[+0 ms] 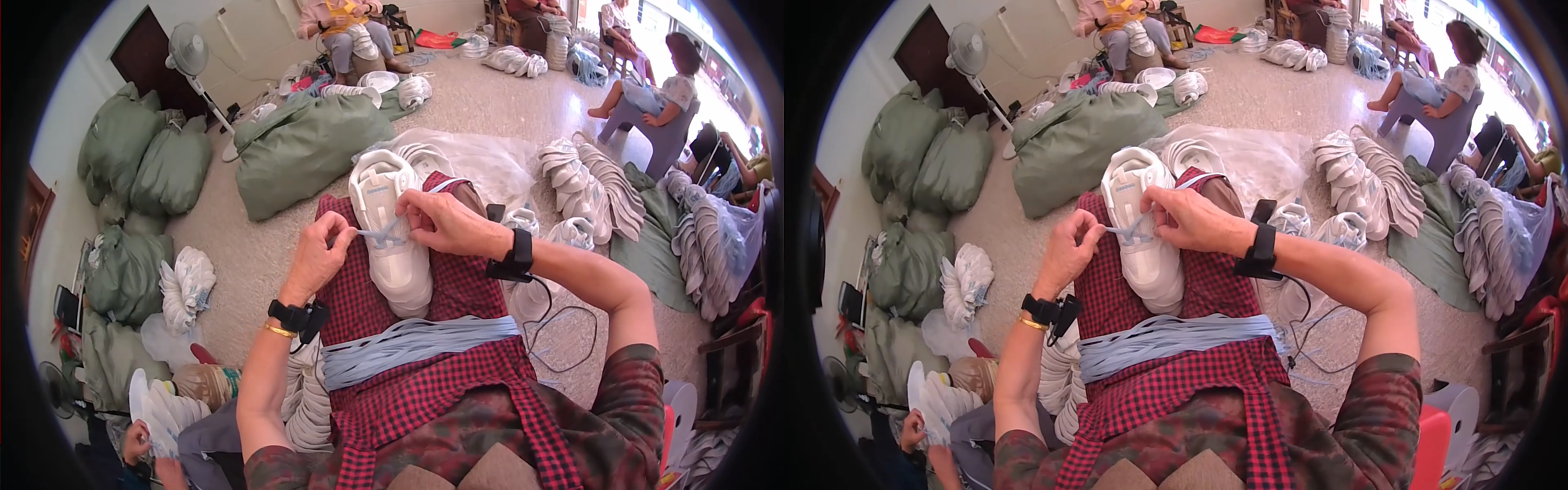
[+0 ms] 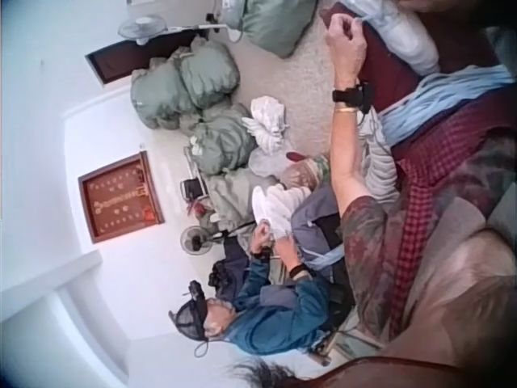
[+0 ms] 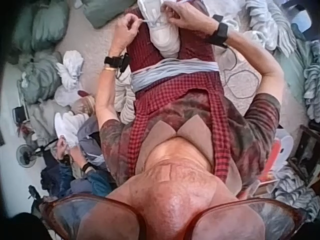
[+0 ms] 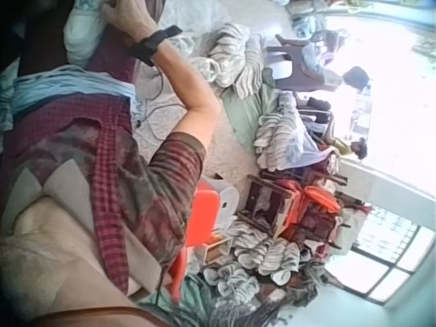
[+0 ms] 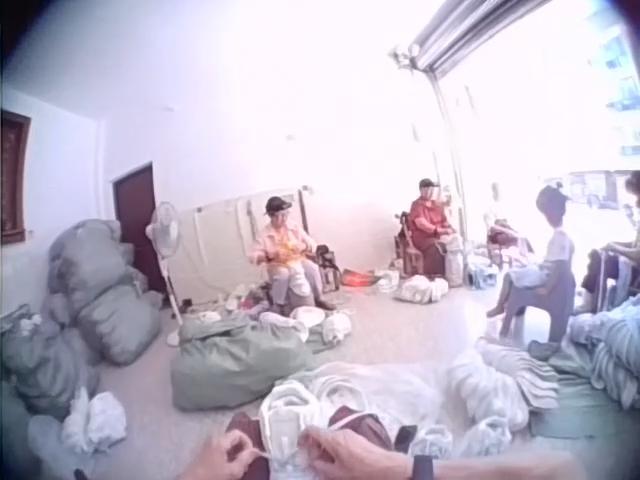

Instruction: Lacing a pair of white sneakers while sitting in a factory setting.

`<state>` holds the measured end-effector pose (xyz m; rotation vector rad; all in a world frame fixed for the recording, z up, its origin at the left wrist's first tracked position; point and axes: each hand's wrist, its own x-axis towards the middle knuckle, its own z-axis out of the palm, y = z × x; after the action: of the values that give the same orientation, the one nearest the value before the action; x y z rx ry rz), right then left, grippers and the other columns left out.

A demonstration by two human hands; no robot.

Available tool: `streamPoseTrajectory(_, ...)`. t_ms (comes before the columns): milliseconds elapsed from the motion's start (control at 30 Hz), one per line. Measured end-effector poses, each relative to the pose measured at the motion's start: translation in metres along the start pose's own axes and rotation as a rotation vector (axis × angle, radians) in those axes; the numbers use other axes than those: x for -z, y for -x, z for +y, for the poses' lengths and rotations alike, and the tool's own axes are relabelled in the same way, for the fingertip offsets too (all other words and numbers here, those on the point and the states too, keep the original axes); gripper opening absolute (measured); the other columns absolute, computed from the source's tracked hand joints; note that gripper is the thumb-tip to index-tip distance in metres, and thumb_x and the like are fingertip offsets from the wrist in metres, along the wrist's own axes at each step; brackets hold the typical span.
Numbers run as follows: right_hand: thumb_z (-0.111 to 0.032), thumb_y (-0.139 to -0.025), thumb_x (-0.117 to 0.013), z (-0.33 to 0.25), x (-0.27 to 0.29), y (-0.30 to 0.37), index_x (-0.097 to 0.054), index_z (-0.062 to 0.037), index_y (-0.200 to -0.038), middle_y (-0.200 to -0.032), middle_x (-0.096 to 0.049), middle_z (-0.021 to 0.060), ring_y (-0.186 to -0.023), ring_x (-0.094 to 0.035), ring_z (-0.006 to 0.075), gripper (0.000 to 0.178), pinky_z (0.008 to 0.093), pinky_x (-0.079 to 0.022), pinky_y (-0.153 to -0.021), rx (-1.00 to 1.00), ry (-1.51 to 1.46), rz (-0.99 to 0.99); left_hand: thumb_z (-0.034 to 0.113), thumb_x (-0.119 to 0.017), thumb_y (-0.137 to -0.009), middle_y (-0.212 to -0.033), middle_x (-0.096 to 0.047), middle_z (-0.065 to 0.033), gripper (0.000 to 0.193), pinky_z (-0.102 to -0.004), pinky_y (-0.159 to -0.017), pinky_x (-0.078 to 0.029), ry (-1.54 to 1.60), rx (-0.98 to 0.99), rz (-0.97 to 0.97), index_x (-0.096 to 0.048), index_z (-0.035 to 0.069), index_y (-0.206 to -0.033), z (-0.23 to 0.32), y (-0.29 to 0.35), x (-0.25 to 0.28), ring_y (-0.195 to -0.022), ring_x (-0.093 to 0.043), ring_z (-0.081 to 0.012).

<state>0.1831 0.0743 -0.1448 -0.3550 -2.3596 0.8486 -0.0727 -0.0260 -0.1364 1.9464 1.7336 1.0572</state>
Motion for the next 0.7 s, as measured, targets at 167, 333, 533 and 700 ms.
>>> streamPoseTrajectory(167,-0.003,-0.077,-0.063,-0.002,0.001,-0.004,-0.057,-0.0021,-0.107,-0.085,-0.06,0.0125,-0.081,-0.064,0.0298,0.031,0.0423,-0.051,-0.072,0.026,0.19,0.062,0.01,-0.066,-0.088,-0.072,-0.06,-0.0042,0.015,-0.0296,-0.062,-0.048,0.199,0.053,-0.051,-0.058,0.0,-0.097,0.02,-0.002,-0.006,-0.063,-0.057,-0.0137)
streamPoseTrajectory(333,-0.007,-0.077,-0.068,-0.007,-0.001,-0.007,-0.063,-0.0031,-0.095,-0.098,-0.056,0.0126,-0.087,-0.062,0.0323,0.02,0.0437,-0.052,-0.077,0.054,0.278,0.002,0.001,-0.068,-0.082,-0.072,-0.057,-0.0035,0.025,-0.0266,-0.06,-0.046,-0.045,-0.026,-0.152,-0.057,0.003,-0.104,0.039,0.001,-0.002,-0.063,-0.055,-0.0109)
streamPoseTrajectory(533,-0.007,-0.076,-0.068,-0.006,-0.006,-0.012,-0.062,-0.0041,-0.089,-0.102,-0.053,0.0117,-0.098,-0.058,0.0318,0.014,0.0409,-0.054,-0.074,0.292,0.476,0.072,0.004,-0.066,-0.083,-0.071,-0.056,-0.0089,0.021,-0.0339,-0.063,-0.049,-0.094,-0.137,-0.103,-0.059,0.003,-0.103,0.036,-0.001,-0.008,-0.065,-0.058,-0.0207)
streamPoseTrajectory(700,-0.006,-0.075,-0.067,-0.007,-0.003,-0.012,-0.061,-0.004,-0.098,-0.104,-0.052,0.011,-0.099,-0.057,0.0316,0.024,0.0419,-0.052,-0.076,0.155,0.488,-0.077,0.01,-0.066,-0.084,-0.065,-0.056,-0.0088,0.01,-0.0332,-0.059,-0.046,-0.128,-0.262,-0.126,-0.063,0.0,-0.083,0.048,-0.008,-0.015,-0.059,-0.056,-0.0197)
